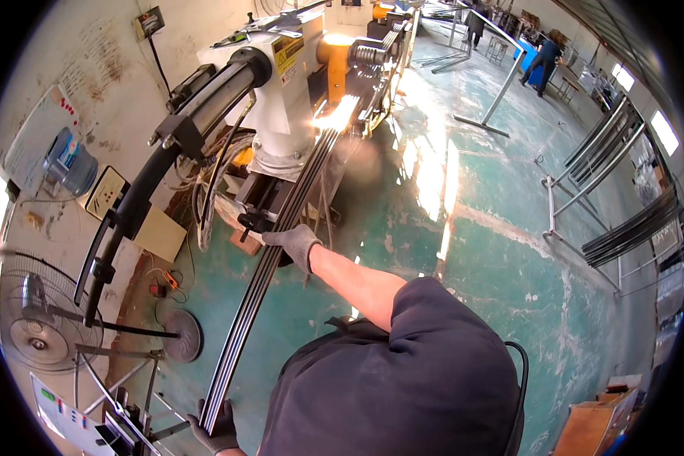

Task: The person operates a hydraulic pipe bender to bend metal rods into curved shapes. They load rods into the machine, activate the bending cycle, remove the finished pieces, and place them on a nearby rack. The person also moves to a second machine to bend additional rods and stacks the output.

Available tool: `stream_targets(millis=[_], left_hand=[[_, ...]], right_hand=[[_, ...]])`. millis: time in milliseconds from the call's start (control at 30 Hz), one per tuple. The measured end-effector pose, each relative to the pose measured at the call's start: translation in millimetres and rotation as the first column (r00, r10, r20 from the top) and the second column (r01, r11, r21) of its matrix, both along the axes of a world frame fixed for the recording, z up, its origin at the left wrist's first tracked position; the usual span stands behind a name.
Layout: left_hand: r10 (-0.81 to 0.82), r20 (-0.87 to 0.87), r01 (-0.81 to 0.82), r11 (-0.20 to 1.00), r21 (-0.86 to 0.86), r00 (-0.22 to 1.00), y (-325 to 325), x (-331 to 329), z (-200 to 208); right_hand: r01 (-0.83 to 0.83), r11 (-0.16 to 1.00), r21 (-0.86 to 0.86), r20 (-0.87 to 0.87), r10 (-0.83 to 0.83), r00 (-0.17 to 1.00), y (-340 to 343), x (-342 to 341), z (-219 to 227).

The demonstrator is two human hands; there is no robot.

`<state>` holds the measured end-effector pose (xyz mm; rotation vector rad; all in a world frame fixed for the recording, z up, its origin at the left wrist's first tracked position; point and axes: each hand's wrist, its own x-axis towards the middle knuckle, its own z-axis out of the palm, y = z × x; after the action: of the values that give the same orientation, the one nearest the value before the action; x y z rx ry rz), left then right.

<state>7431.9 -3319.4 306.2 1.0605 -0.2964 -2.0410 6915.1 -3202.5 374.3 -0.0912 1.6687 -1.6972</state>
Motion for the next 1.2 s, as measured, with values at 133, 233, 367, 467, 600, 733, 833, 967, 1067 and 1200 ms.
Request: stream_targets(millis=[133, 233, 367, 467, 600, 733, 833, 967, 1067, 1200], left_hand=[[-0.014, 0.097, 0.012, 1.000, 0.017, 0.995, -2, 3, 0], [0.003, 0.195, -0.005, 1.000, 0.008, 0.981, -6, 11, -4], [0.039, -0.046, -0.045, 0.990, -0.130, 0.998, -14, 28, -45], [0.130, 0.066, -0.117, 0.979, -0.168, 0.989, -16, 41, -67], [0.170, 0.081, -0.170, 0.985, -0.013, 0.982, -33, 31, -68], [0.279, 0.041, -0.279, 0.960, -0.004, 0.959, -19, 39, -61], [0.268, 0.053, -0.267, 0.963, -0.021, 0.962, -9, 35, -48], [0.277, 0.207, -0.284, 0.959, 0.007, 0.938, -8, 21, -26], [0.254, 0.211, -0.259, 0.966, -0.005, 0.944, -20, 17, -26], [0.144, 0.201, -0.138, 0.989, -0.046, 0.969, -20, 22, -43]], right_hand=[[0.092, 0.995, -0.040, -0.050, -0.094, 0.994, 2, -8, -14], [0.121, 0.986, -0.113, 0.055, -0.116, 0.992, -8, -9, -21], [0.005, 0.997, -0.081, -0.043, -0.009, 0.999, -22, -11, -32], [0.014, 0.990, -0.139, 0.174, 0.011, 0.985, -25, -10, -47], [0.096, 0.981, -0.165, 0.246, -0.054, 0.968, -12, -17, -53], [0.061, 0.971, -0.232, 0.233, -0.005, 0.972, -28, -19, -66], [0.038, 0.973, -0.227, 0.234, 0.017, 0.972, -32, -24, -71], [0.061, 0.968, -0.244, 0.242, -0.001, 0.970, -29, -31, -82], [-0.002, 0.964, -0.266, 0.203, 0.058, 0.977, -32, -28, -80], [0.062, 0.977, -0.203, 0.229, -0.014, 0.973, -13, -13, -51]])
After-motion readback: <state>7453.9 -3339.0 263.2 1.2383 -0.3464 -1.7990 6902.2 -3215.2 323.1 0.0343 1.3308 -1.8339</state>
